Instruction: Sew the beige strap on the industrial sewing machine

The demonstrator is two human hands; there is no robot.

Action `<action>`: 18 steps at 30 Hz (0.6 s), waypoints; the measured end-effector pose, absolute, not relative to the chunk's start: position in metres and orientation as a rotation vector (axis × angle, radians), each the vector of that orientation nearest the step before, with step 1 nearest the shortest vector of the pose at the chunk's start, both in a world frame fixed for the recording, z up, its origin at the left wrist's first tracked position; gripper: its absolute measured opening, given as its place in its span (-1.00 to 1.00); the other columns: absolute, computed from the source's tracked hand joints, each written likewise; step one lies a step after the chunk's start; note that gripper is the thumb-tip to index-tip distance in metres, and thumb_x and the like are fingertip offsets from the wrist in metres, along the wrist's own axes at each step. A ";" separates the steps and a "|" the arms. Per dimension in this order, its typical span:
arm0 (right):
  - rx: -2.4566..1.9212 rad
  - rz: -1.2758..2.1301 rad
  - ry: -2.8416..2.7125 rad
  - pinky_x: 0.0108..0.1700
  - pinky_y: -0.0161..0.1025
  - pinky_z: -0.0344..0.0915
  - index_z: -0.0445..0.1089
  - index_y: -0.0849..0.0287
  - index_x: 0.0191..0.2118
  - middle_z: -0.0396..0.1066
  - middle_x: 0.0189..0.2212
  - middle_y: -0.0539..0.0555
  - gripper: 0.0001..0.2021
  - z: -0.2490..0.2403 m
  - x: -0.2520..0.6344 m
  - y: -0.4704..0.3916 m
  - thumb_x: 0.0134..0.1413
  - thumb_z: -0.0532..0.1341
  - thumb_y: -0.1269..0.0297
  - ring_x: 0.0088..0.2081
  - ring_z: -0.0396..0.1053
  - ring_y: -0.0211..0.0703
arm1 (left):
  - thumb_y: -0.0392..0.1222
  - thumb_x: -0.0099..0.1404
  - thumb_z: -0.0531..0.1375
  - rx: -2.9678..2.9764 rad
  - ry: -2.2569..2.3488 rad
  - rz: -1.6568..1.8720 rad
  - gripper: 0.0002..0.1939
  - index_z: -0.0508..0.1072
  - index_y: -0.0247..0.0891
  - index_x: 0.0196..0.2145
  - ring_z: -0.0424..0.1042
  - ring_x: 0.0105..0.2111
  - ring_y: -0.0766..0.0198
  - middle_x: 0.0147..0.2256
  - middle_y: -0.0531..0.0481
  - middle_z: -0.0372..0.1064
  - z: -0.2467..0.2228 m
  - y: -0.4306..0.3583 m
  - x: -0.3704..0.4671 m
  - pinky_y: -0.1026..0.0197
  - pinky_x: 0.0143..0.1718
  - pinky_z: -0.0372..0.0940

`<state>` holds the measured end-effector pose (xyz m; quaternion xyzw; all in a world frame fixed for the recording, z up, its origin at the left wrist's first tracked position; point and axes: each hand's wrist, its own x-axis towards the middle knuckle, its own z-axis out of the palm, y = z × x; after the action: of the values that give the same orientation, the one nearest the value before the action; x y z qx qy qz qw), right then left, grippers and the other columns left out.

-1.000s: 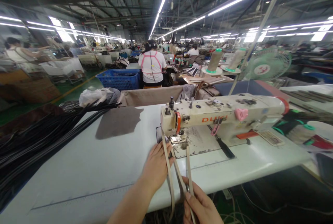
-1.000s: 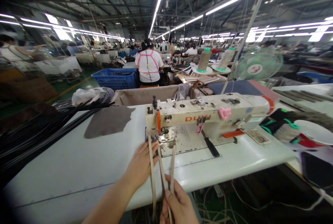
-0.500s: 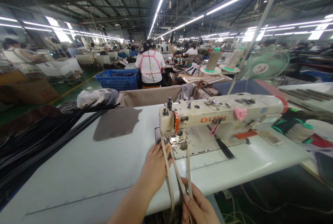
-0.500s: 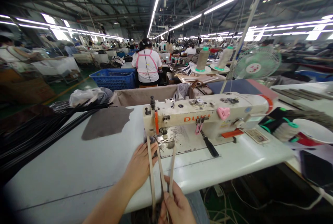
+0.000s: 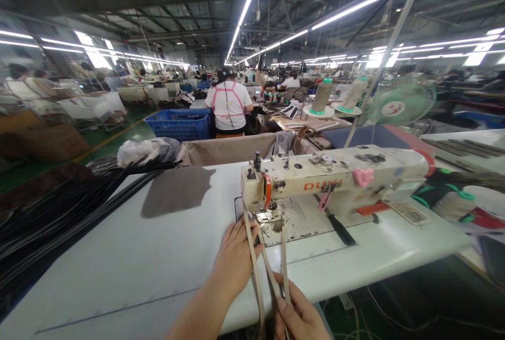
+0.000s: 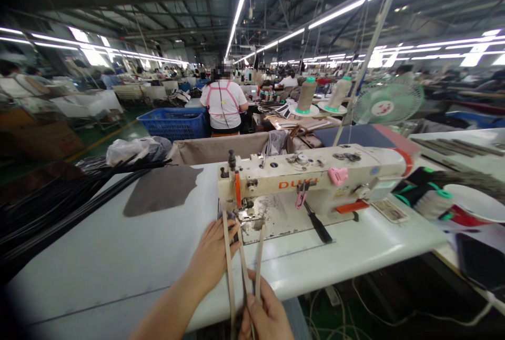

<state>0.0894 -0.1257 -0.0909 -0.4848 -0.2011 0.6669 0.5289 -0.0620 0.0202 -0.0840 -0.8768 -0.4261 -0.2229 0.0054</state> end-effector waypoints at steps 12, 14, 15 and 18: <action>-1.207 1.586 -0.462 -0.72 -0.41 0.01 0.33 0.26 0.09 0.37 -0.67 -0.14 -0.02 -0.084 0.089 -0.114 -0.32 0.48 -0.40 -0.74 0.29 -0.29 | -0.12 0.56 0.07 -2.801 -1.284 -0.785 -0.61 0.43 -0.22 0.24 0.37 0.27 0.02 0.21 -0.13 0.46 -0.088 0.022 -0.065 -0.26 0.37 0.18; -1.182 1.618 -0.450 -0.68 -0.42 0.07 0.38 0.24 0.05 0.36 -0.67 -0.14 -0.11 -0.084 0.091 -0.118 -0.26 0.50 -0.36 -0.71 0.30 -0.31 | -0.14 0.56 0.05 -2.804 -1.283 -0.807 -0.62 0.46 -0.24 0.21 0.38 0.27 0.01 0.20 -0.13 0.47 -0.087 0.022 -0.065 -0.26 0.36 0.22; -1.169 1.626 -0.448 -0.65 -0.42 0.12 0.40 0.23 0.03 0.36 -0.65 -0.13 -0.18 -0.083 0.093 -0.121 -0.20 0.50 -0.32 -0.69 0.31 -0.32 | -0.14 0.56 0.05 -2.805 -1.284 -0.814 -0.62 0.47 -0.24 0.20 0.38 0.27 0.01 0.20 -0.13 0.48 -0.087 0.022 -0.066 -0.26 0.35 0.23; -1.172 1.640 -0.458 -0.57 -0.42 0.17 0.47 0.22 -0.04 0.40 -0.60 -0.09 -0.29 -0.081 0.098 -0.129 -0.13 0.50 -0.27 -0.62 0.34 -0.32 | -0.14 0.57 0.04 -2.811 -1.300 -0.813 -0.62 0.47 -0.23 0.21 0.38 0.28 0.02 0.20 -0.12 0.47 -0.087 0.023 -0.067 -0.25 0.34 0.25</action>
<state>0.0979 -0.1290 -0.0812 -0.4871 -0.1905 0.6815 0.5119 -0.0666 0.0225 -0.0873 -0.8775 -0.4060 -0.2537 -0.0300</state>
